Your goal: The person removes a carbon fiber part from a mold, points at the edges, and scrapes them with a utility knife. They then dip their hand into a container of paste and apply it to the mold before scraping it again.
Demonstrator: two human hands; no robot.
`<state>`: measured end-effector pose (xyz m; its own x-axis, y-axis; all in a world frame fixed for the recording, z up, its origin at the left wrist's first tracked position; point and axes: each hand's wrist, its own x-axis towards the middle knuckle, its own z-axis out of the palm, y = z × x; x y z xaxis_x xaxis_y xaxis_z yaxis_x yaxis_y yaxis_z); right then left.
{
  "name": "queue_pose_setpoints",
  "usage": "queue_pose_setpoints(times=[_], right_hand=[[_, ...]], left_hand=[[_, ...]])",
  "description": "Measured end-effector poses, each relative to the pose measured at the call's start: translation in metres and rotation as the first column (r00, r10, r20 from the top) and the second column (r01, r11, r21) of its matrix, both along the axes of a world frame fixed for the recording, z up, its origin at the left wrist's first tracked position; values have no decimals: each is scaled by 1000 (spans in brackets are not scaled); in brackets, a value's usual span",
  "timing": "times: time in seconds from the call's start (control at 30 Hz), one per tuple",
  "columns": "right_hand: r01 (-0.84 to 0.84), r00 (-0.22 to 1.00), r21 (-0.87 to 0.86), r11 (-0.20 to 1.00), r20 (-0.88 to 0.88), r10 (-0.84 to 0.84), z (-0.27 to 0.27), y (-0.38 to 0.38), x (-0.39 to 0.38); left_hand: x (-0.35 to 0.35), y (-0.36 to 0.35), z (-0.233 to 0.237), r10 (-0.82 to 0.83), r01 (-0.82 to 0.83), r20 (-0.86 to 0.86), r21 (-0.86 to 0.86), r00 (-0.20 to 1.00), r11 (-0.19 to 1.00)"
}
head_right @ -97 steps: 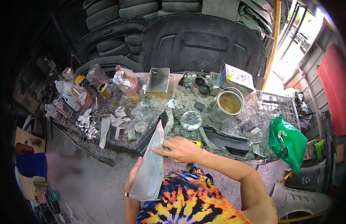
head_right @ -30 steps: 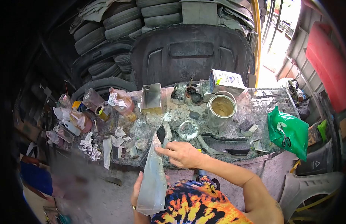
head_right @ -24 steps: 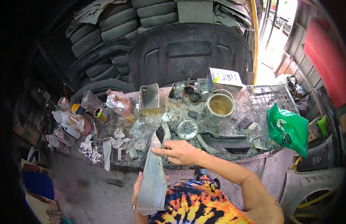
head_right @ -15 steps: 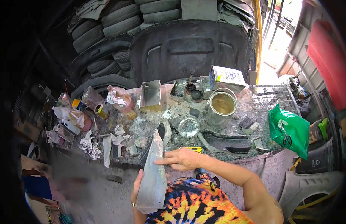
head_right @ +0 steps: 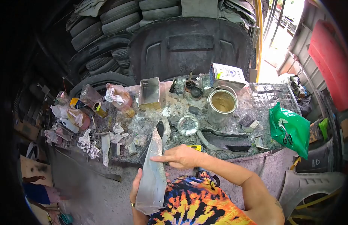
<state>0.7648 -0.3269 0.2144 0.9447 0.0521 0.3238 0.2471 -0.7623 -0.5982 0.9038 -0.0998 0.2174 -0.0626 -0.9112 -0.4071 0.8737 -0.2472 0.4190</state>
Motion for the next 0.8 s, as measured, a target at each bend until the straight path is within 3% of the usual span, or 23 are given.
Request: queue_pose_setpoints(times=[0.07,0.2,0.27,0.4,0.43,0.57,0.63,0.8], right_hand=[[22,1000,24,999,6,-22,-1,-1,-1],[-113,993,5,994,19,113,-4,7,-6],[-138,989,10,990,-56,138,-3,1,-12],[125,987,45,991,99,-129,-7,-18,-9],[153,985,-18,988,77,-151,-6,-19,-9],[180,976,-125,976,143,-161,1,-17,-10],[124,989,-307,944,112,-93,-5,-14,-9],[234,967,-228,945,155,-202,-11,-17,-6]], left_hand=[[1,0,0,-17,17,10,-12,1000,1000],[-3,-1,6,-5,5,17,-13,1000,1000],[-5,-1,6,-3,4,36,-5,999,1000],[-10,-3,13,2,1,116,-33,993,999],[-10,-3,13,-2,6,124,-35,992,999],[-12,-4,6,4,-4,105,4,994,1000],[-12,-4,6,0,1,98,-5,995,1000],[-19,-7,12,31,-31,119,1,992,1000]])
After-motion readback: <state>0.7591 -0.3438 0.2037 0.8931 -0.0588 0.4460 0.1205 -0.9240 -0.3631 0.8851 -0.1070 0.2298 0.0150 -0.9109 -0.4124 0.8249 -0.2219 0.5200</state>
